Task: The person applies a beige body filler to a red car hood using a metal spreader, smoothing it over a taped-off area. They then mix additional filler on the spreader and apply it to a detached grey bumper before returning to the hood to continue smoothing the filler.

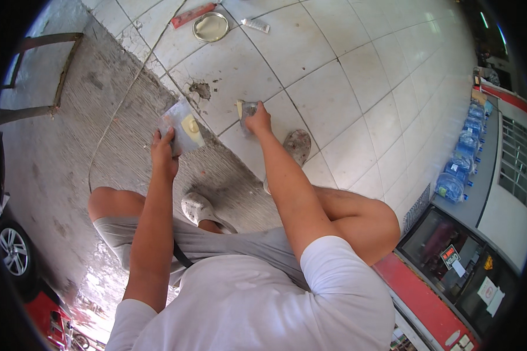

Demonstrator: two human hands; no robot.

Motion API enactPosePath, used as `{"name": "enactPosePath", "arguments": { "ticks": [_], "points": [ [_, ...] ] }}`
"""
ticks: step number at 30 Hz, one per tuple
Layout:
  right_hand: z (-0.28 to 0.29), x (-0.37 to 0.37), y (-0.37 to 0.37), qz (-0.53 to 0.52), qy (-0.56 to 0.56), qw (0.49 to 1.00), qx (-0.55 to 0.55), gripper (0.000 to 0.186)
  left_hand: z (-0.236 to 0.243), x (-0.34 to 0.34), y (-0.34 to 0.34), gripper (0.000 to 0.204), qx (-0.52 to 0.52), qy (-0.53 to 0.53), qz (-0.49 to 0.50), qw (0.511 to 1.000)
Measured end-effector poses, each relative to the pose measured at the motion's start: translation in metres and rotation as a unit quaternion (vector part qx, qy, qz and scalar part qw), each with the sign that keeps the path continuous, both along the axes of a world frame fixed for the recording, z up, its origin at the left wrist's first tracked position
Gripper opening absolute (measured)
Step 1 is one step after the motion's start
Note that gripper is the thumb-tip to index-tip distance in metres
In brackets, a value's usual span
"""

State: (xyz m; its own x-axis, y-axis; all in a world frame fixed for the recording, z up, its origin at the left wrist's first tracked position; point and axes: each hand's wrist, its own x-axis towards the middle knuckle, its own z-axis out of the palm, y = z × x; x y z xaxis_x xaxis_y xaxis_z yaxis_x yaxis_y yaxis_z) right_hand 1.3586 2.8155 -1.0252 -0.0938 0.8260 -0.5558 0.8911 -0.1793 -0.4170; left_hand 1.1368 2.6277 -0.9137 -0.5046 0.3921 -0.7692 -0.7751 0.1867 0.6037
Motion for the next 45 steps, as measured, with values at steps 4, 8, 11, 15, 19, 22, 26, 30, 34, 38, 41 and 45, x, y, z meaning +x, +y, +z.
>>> {"name": "enactPosePath", "arguments": {
  "ticks": [4,8,11,15,19,22,26,30,34,38,41,45],
  "points": [
    [-0.011,-0.003,0.0,-0.036,0.02,0.999,-0.016,0.079,0.009,0.004,0.001,0.054,0.019,0.007,-0.019,1.0],
    [-0.018,-0.018,-0.001,-0.087,0.167,0.979,-0.072,0.08,-0.013,0.001,-0.011,0.055,0.031,0.022,0.012,0.999],
    [0.052,-0.05,0.003,-0.005,0.299,0.948,-0.107,0.066,-0.014,-0.002,-0.006,0.054,0.04,0.058,0.069,0.995],
    [0.188,-0.088,-0.003,0.178,0.371,0.911,-0.035,0.052,0.037,-0.005,0.032,0.048,0.125,0.142,0.114,0.975],
    [0.28,-0.12,-0.018,0.349,0.473,0.794,0.155,0.055,0.119,-0.023,0.064,0.042,0.216,0.202,0.186,0.937],
    [0.311,-0.124,-0.02,0.41,0.453,0.752,0.247,0.061,0.175,-0.03,0.068,0.039,0.285,0.214,0.186,0.916],
    [0.328,-0.102,0.009,0.48,0.329,0.757,0.298,0.058,0.201,-0.027,0.064,0.035,0.287,0.214,0.184,0.915],
    [0.38,-0.084,0.048,0.539,0.171,0.738,0.369,0.055,0.231,-0.027,0.067,0.034,0.27,0.312,0.101,0.905],
    [0.474,-0.119,0.048,0.531,0.199,0.681,0.464,0.058,0.268,-0.018,0.072,0.042,0.184,0.504,-0.054,0.842],
    [0.511,-0.131,0.044,0.54,0.245,0.678,0.435,0.056,0.332,-0.013,0.085,0.047,0.206,0.595,-0.027,0.776],
    [0.545,-0.117,0.027,0.549,0.271,0.684,0.397,0.053,0.404,-0.014,0.078,0.045,0.212,0.606,0.017,0.766],
    [0.639,-0.104,0.023,0.622,0.252,0.655,0.348,0.052,0.534,-0.022,0.063,0.046,0.243,0.555,0.164,0.778]
  ]
}}
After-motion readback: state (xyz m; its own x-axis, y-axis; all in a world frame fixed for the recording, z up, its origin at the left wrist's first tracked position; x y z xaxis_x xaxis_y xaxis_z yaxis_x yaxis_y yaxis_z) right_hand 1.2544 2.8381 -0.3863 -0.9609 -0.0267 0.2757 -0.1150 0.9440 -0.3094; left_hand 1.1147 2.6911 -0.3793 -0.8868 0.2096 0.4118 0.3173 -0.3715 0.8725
